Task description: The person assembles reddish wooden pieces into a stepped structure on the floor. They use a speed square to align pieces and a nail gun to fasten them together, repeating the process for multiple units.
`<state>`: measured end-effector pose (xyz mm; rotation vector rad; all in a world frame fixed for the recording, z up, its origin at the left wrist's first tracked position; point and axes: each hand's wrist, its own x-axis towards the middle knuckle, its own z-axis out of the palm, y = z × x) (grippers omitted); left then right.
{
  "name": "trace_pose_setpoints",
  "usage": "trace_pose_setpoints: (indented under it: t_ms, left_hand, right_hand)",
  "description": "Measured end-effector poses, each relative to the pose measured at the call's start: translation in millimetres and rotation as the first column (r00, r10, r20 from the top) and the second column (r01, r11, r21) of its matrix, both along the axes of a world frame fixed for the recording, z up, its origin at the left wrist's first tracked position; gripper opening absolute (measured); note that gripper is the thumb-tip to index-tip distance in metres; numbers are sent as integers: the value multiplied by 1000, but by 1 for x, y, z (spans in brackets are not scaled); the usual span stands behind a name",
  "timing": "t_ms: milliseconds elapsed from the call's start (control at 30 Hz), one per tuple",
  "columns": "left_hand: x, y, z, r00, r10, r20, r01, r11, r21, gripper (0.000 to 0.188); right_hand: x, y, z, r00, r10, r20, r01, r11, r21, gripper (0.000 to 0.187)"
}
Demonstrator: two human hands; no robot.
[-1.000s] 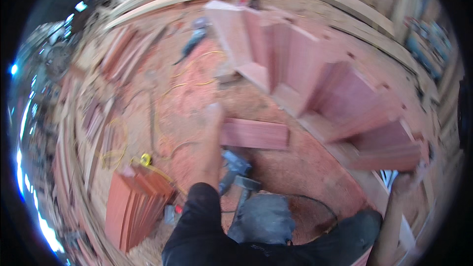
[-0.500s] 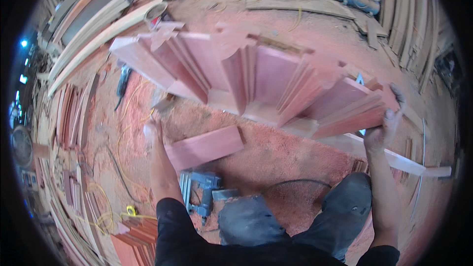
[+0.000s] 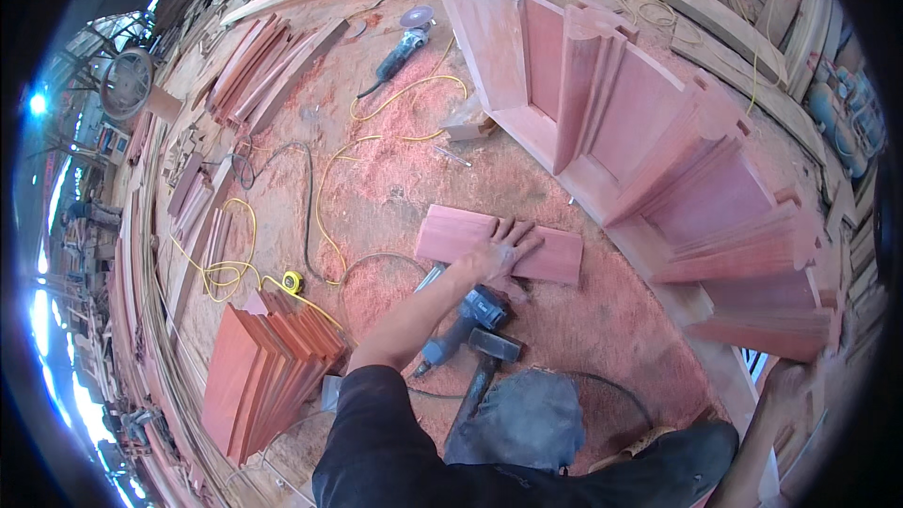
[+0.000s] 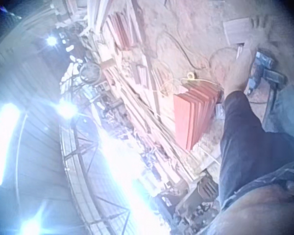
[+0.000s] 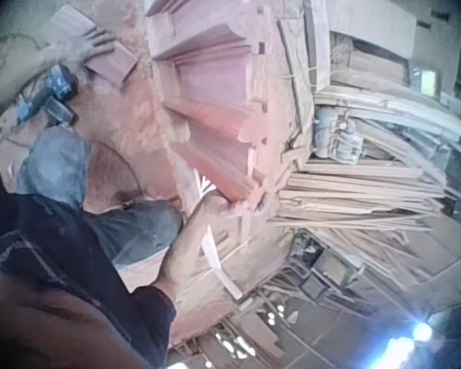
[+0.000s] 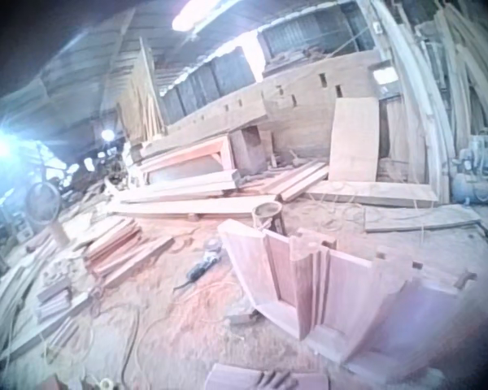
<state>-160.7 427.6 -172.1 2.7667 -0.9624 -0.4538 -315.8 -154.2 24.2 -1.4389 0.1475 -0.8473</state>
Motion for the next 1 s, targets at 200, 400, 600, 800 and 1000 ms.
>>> trace_pose_setpoints:
  t_ms: [200,400,600,800,1000]
  left_hand:
    - [30,7,-9,998,-57,19,54,987,152,135]
    - [37,-5,2,1000,11,-17,-6,959,283,135]
    - [24,-6,-7,987,25,159,-69,957,280,128]
    - [1,-25,21,996,88,29,-92,970,224,115]
    - [-60,-96,109,974,-167,156,192,967,-168,116]
  right_hand:
    - [6,18,7,999,-16,38,19,998,-62,81]
    - [18,40,12,990,-97,106,113,982,-152,68]
    - [22,41,11,996,-43,82,59,978,-199,66]
    - [20,52,20,994,-24,103,51,961,-270,69]
    - [8,38,32,970,236,53,-231,970,-79,59]
